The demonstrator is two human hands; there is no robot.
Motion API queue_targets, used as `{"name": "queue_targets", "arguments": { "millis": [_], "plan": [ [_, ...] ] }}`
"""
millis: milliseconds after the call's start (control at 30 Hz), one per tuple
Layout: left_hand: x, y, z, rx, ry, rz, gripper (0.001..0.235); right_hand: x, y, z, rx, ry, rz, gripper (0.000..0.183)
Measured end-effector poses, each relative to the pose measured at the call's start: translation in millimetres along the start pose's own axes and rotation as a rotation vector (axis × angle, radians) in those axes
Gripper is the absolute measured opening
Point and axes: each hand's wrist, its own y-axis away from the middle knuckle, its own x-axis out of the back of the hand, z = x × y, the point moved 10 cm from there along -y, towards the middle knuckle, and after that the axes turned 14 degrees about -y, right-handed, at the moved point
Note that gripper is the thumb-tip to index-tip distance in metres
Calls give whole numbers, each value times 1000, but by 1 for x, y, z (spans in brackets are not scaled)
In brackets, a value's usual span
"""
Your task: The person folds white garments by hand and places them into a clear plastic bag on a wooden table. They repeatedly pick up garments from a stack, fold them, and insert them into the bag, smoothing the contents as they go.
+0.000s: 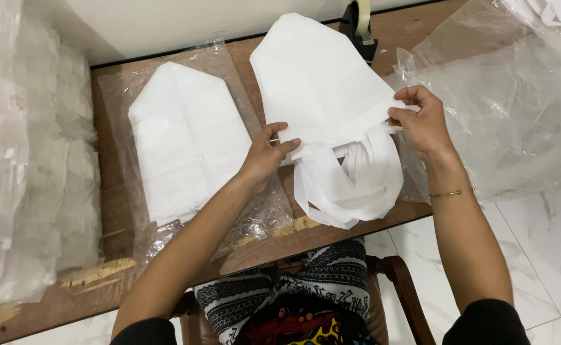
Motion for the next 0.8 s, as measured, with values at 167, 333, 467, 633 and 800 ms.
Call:
{"name": "queue_targets", "arguments": {
  "millis": [167,333,467,633,800],
  "plan": [
    [3,15,12,-21,-57,4,67,-8,8,15,-213,-625,22,30],
    [10,17,15,-17,-27,20,68,-9,5,18,-298,-847,58,32],
    [18,17,14,1,-24,36,71,-18,8,-7,-287,-889,51,31],
    [19,6,9,62,172,52,67,-20,11,-12,-194,-707,0,34],
    [6,3,5,90,300,-9,61,-20,11,-8,-116,-517,-55,38]
  ]
}}
